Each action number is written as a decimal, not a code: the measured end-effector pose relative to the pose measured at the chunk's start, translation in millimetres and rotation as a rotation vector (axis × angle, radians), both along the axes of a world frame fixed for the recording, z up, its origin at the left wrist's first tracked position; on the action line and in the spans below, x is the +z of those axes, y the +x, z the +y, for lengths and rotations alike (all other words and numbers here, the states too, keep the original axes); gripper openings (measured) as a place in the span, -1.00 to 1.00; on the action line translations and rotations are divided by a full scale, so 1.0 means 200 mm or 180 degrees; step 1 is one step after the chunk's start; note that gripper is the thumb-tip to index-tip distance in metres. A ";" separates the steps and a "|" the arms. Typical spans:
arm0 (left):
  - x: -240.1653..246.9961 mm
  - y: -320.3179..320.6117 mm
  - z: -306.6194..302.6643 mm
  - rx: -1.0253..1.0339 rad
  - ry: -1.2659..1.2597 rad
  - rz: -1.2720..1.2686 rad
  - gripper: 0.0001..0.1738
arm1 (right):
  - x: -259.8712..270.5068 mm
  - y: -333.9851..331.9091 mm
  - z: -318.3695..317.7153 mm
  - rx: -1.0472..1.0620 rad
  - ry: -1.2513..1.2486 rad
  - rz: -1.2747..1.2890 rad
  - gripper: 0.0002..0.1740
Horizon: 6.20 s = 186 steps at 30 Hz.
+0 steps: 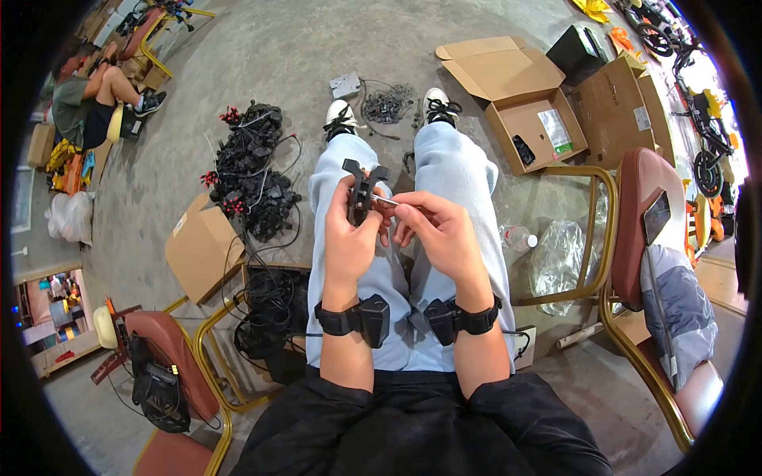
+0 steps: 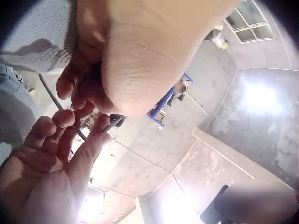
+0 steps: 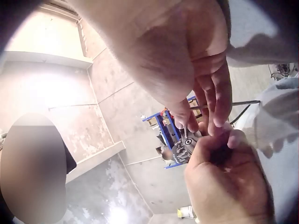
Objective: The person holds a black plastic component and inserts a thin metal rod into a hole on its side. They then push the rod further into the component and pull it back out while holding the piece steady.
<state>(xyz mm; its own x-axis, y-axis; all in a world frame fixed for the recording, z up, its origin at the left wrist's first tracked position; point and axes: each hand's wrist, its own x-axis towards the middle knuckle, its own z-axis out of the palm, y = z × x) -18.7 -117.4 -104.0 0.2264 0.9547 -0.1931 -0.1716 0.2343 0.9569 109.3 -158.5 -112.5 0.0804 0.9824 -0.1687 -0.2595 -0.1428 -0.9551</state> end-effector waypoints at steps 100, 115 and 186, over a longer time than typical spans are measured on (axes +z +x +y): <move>-0.03 0.00 -0.01 -0.0198 0.0013 0.0162 -0.57 | -0.02 0.00 0.01 -0.0350 0.0423 -0.0358 -0.87; -0.03 -0.01 0.00 -0.0307 0.0054 0.0069 -0.58 | 0.05 0.02 -0.01 -0.0181 -0.0226 0.0017 -0.83; -0.02 0.01 0.00 -0.0077 -0.0048 0.0130 -0.70 | -0.08 0.01 0.02 -0.0482 0.0713 -0.0287 -0.84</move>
<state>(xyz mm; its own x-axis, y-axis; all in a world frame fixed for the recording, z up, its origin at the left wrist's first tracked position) -17.3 -117.4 -108.3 0.2411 0.9459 -0.2171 -0.1267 0.2524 0.9593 111.9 -154.9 -128.5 0.2340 0.9700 0.0657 -0.1743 0.1083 -0.9787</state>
